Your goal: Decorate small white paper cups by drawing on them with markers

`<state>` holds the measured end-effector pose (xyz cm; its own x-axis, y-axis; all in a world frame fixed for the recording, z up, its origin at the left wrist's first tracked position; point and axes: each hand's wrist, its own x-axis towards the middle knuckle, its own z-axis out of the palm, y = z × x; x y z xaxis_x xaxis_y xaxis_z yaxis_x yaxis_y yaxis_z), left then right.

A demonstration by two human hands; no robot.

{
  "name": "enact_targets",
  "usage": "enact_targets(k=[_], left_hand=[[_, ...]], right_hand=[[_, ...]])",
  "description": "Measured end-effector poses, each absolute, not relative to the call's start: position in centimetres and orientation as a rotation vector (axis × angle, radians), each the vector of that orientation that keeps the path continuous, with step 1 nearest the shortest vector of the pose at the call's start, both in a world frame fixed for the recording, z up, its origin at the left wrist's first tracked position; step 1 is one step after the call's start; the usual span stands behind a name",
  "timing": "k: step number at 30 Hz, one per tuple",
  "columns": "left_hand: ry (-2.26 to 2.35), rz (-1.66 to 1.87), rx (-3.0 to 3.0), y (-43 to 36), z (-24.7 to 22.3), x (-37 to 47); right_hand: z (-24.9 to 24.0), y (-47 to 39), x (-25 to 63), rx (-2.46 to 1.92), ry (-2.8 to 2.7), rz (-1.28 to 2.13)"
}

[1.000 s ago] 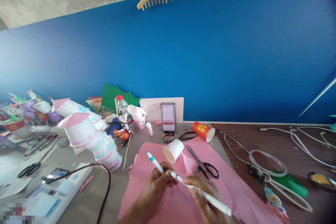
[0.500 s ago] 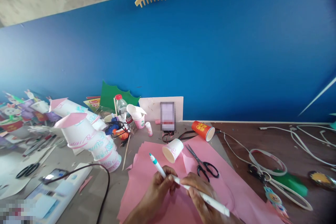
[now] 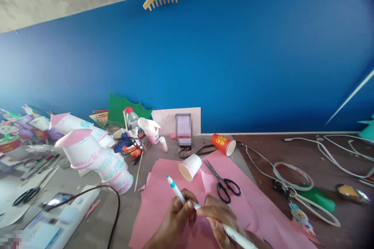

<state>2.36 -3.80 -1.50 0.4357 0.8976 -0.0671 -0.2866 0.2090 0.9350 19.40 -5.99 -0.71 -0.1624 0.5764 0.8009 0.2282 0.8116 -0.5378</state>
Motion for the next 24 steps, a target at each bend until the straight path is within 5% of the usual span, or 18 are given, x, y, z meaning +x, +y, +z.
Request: enact_targets(k=[5, 10, 18, 24], left_hand=[[0.797, 0.931, 1.102, -3.5, -0.9, 2.2], [0.878, 1.107, 1.054, -2.3, -0.9, 2.1], [0.968, 1.073, 1.109, -2.2, 0.1, 1.9], [0.834, 0.878, 1.177, -3.2, -0.6, 2.4]], right_hand=[[0.5, -5.7, 19.3, -0.737, -1.887, 0.386], [1.4, -4.9, 19.8, -0.679, -1.885, 0.069], [-1.3, -1.6, 23.5, -1.351, -1.732, -0.37], [0.6, -3.4, 22.2, -1.081, -1.956, -0.019]])
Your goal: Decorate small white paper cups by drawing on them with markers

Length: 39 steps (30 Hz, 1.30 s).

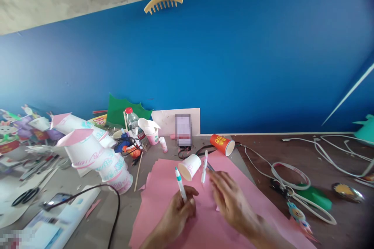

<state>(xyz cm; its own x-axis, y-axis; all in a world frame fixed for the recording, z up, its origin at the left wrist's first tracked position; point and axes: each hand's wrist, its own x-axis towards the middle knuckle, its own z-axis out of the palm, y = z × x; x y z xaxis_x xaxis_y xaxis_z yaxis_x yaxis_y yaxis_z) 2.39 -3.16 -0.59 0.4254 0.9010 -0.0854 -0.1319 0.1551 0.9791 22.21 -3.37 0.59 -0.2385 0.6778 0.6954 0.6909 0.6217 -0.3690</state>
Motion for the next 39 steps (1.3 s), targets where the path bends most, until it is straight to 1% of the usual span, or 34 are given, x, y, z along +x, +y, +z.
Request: enact_targets(k=[2, 4, 8, 13, 15, 18, 21, 23, 27, 33, 35, 39], left_hand=[[0.816, 0.796, 1.256, -3.5, 0.0, 2.6], [0.799, 0.768, 1.368, -3.9, 0.9, 2.9], [0.801, 0.729, 1.49, -4.2, 2.1, 3.2], [0.761, 0.743, 1.569, -3.9, 1.2, 2.4], [0.838, 0.898, 1.49, -3.6, 0.7, 2.1], [1.121, 1.181, 1.43, -2.9, 0.2, 1.6], [1.253, 1.262, 1.553, -2.0, -0.4, 1.1], [1.264, 1.278, 1.665, -1.4, -1.0, 0.9], [1.247, 1.157, 1.797, -0.8, -1.9, 0.9], [1.288, 1.257, 1.484, -0.7, -1.8, 1.0], [1.277, 1.273, 1.472, -0.5, -2.0, 1.0], [1.263, 1.147, 1.707, 0.1, -2.9, 1.1]], right_hand=[[1.7, -4.5, 21.1, -0.817, -2.128, -0.024], [2.5, -5.1, 20.1, -0.753, -2.215, -0.011], [2.7, -5.3, 19.4, -0.806, -2.247, -0.051], [1.7, -4.6, 19.9, -0.832, -2.107, -0.127], [1.2, -4.1, 20.5, -0.912, -1.994, -0.16], [0.4, -3.4, 21.2, -0.999, -1.803, -0.16], [-0.2, -2.9, 21.5, -1.025, -1.706, -0.095], [-0.5, -2.8, 21.5, -1.042, -1.698, -0.079], [-0.9, -2.7, 21.1, -1.057, -1.748, -0.094], [-1.9, -2.6, 20.5, -1.11, -1.765, 0.116], [-2.2, -2.4, 20.4, -1.102, -1.738, 0.166], [-2.7, -2.1, 20.1, -1.096, -1.742, 0.204]])
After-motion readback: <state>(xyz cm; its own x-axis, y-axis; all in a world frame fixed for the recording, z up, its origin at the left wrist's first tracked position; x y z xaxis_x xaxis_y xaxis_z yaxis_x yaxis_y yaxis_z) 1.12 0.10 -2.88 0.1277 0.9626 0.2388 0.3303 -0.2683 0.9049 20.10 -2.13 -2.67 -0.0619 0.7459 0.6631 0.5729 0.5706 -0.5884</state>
